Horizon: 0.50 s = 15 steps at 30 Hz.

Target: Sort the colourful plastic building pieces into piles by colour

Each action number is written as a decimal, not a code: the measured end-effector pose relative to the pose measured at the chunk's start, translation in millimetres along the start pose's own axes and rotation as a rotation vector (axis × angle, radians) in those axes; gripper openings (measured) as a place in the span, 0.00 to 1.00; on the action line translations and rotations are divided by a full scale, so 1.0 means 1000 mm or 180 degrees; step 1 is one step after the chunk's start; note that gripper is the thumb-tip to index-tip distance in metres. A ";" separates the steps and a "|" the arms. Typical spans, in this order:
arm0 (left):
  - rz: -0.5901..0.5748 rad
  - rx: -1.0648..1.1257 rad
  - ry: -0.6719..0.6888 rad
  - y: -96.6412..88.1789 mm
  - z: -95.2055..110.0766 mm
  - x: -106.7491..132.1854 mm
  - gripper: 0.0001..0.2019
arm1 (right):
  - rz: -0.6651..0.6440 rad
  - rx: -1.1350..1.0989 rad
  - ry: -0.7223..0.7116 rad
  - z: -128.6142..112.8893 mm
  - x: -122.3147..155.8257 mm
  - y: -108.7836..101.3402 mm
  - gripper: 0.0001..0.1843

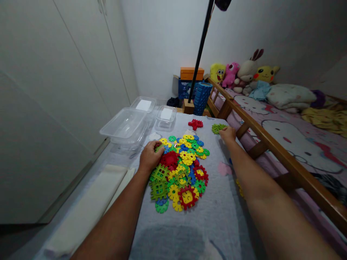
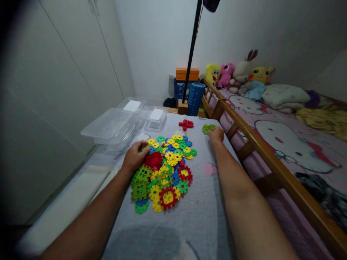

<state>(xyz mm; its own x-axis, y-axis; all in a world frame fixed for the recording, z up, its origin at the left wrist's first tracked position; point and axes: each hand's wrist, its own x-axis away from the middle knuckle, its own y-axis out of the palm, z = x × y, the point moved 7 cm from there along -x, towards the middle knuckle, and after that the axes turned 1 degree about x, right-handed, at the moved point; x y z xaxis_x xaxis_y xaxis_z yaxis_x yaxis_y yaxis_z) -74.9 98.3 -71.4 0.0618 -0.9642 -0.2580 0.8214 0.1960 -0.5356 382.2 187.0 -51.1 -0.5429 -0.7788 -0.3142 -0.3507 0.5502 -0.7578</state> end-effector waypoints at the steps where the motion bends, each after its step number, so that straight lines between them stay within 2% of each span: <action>1: 0.0002 0.0008 0.0005 0.000 0.000 0.000 0.16 | 0.0028 0.0102 0.0071 0.004 0.000 0.000 0.03; 6: -0.0002 -0.0019 0.0016 -0.001 0.002 0.000 0.16 | 0.0041 0.0297 0.0127 0.013 0.002 0.004 0.09; 15: -0.0007 -0.0008 0.0030 -0.001 0.003 0.001 0.15 | -0.0102 0.0225 0.0048 0.010 0.003 0.018 0.19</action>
<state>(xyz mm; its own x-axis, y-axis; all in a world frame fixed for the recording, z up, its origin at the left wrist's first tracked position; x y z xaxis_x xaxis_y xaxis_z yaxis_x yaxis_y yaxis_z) -74.0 97.1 -68.3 0.0548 -0.9628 -0.2645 0.8202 0.1945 -0.5380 382.0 191.8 -71.2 -0.5437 -0.7909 -0.2809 -0.3136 0.5019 -0.8061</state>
